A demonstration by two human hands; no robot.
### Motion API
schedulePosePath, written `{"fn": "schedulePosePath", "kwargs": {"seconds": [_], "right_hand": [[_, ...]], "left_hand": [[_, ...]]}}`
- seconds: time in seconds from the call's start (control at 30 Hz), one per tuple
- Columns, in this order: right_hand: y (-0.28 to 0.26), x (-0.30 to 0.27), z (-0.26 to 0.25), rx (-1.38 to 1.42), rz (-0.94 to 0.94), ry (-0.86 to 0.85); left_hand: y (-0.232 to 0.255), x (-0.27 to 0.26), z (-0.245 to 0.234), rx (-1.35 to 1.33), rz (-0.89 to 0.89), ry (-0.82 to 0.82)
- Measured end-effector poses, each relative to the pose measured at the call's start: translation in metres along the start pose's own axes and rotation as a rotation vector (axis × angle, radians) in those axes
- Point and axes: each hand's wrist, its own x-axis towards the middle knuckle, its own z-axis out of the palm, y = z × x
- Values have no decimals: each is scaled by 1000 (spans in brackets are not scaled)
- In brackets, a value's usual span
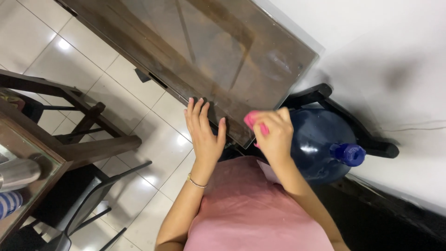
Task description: Cleaning a glass-topped table and organizing items on it.
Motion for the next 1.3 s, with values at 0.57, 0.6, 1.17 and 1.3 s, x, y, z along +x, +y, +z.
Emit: {"fn": "schedulePosePath", "kwargs": {"seconds": [0.57, 0.6, 1.17, 1.3], "right_hand": [[-2, 37, 19, -15, -59, -9], [-2, 43, 23, -18, -69, 18], [-6, 31, 13, -93, -23, -9], [-6, 32, 14, -136, 17, -27]], "left_hand": [[12, 16, 1, -93, 245, -63], [12, 15, 1, -99, 251, -63], [6, 18, -4, -149, 273, -64], [6, 18, -3, -150, 275, -51]]}}
